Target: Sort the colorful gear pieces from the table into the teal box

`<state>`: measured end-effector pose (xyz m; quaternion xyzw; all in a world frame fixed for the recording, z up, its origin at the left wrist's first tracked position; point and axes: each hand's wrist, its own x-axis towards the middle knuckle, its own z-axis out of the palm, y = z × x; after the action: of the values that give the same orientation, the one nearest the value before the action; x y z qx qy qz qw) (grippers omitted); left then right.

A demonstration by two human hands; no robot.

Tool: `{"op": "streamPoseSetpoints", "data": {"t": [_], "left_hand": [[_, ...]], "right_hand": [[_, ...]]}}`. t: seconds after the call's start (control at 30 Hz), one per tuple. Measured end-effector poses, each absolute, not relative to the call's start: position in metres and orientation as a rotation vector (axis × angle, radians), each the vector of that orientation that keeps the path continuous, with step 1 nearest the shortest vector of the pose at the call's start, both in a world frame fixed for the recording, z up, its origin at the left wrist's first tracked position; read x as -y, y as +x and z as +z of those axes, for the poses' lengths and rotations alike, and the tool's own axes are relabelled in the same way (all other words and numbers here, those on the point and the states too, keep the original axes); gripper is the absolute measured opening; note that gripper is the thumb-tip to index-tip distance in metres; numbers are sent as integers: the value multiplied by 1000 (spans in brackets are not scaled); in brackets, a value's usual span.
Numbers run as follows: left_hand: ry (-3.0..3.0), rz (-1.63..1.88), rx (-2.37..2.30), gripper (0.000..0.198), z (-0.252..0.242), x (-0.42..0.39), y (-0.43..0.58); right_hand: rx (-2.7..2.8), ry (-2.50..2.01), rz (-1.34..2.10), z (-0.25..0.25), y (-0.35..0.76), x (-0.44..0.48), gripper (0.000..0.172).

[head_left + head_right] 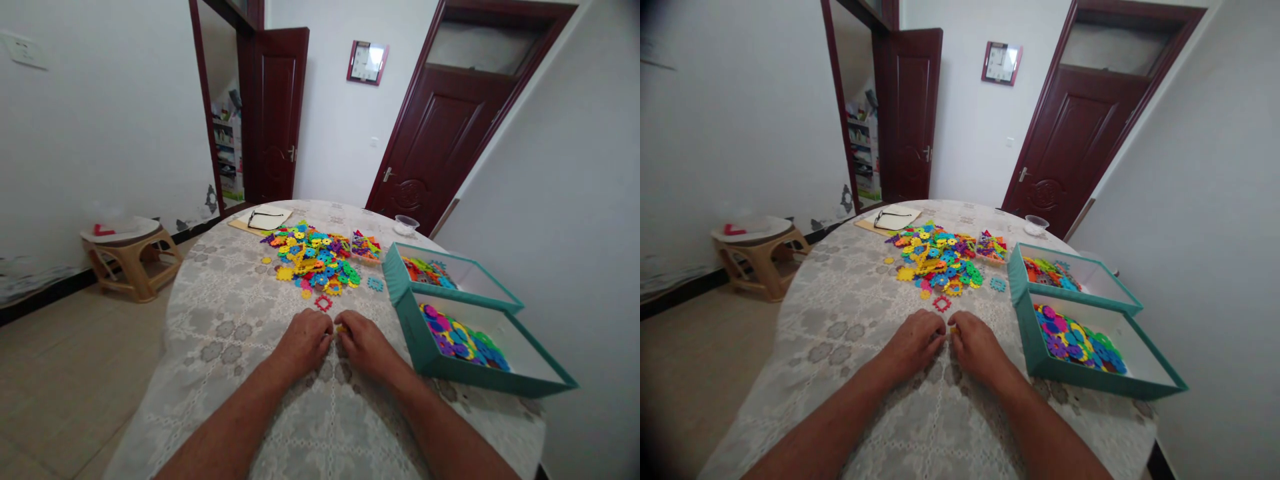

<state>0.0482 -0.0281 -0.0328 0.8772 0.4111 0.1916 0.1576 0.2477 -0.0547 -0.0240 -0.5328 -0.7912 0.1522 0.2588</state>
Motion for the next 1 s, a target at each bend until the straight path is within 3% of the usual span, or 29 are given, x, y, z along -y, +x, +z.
{"op": "streamPoseSetpoints", "data": {"t": [0.2,0.5,0.6,0.73,0.87,1.0], "left_hand": [[2544,490,-1202,7,-36,27,47],[2549,464,-1217,8,-34,26,48],[2526,514,-1252,10,-38,25,48],[2486,621,-1330,15,-43,22,45],[2454,672,-1366,21,-42,22,43],[2425,670,-1444,28,-40,22,42]], "right_hand": [[1841,-1371,-163,14,289,52,22],[1334,-1765,-860,35,368,57,26],[1442,-1681,-809,30,348,55,30],[1845,-1533,-466,-1,300,44,39],[2025,-1715,-281,-43,275,26,53],[1996,-1973,-234,-54,281,-2,58]]}}
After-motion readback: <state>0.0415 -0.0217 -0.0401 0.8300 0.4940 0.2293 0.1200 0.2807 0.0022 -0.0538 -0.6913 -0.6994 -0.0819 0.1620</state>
